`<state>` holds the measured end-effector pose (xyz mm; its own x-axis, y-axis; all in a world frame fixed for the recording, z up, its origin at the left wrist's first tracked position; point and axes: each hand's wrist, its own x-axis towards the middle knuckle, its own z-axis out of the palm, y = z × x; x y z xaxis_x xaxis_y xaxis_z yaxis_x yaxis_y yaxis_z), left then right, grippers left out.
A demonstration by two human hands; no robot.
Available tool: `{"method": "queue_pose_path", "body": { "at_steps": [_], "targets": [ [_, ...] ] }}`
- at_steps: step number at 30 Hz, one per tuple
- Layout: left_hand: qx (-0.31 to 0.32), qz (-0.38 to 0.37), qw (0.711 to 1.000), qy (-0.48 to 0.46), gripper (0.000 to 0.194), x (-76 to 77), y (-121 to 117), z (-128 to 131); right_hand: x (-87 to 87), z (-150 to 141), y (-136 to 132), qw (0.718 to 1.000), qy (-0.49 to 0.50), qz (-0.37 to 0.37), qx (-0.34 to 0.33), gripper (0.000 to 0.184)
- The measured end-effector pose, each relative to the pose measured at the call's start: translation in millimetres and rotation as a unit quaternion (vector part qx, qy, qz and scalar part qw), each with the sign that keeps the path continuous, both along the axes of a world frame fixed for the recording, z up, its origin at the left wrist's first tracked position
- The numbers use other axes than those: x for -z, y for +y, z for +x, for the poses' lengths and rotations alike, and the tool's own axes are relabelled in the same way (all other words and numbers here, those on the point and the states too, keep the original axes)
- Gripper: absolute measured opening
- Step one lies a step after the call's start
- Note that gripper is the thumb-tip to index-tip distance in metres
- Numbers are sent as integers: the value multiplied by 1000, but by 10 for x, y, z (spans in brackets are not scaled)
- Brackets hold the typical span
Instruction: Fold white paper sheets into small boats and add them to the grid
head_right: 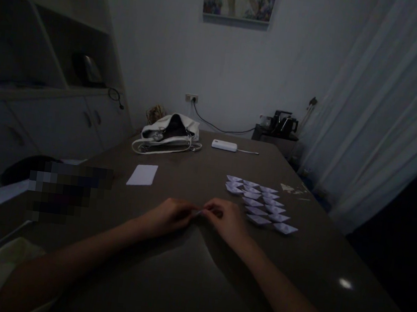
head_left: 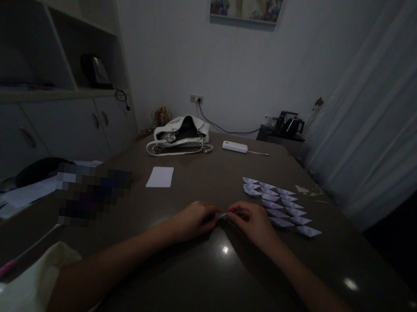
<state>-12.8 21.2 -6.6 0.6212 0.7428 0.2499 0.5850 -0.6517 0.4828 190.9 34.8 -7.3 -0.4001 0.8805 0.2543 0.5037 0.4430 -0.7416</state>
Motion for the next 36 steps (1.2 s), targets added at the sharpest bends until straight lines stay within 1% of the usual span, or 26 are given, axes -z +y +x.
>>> {"method": "queue_pose_path", "body": {
  "at_steps": [2,6,10,13,20,24,29,33,36],
  "targets": [
    [-2,-7,1000,-15,28,7,-5,12,51,-24,10,997,69,-28,-5,15],
    [-4,-42,997,-61,25,53,-3,34,159,-82,28,981,173,-85,20,35],
    [-22,-96,989,-108,29,86,2,48,223,-125,40,963,231,-131,37,44],
    [-25,-135,981,-135,30,82,-3,60,232,-142,35,956,251,-146,43,44],
    [-27,-131,976,-174,30,101,-4,72,244,-173,9,956,265,-122,28,38],
    [-26,-125,977,-173,30,109,2,83,260,-181,6,956,267,-114,33,38],
    [-29,-111,978,-175,28,104,-11,97,262,-200,-5,962,257,-81,36,36],
    [-27,-113,973,-198,25,134,-5,94,263,-217,-14,968,242,-54,37,33],
    [-30,-119,969,-214,25,158,16,91,270,-220,-14,966,251,-48,34,29]
  ]
}}
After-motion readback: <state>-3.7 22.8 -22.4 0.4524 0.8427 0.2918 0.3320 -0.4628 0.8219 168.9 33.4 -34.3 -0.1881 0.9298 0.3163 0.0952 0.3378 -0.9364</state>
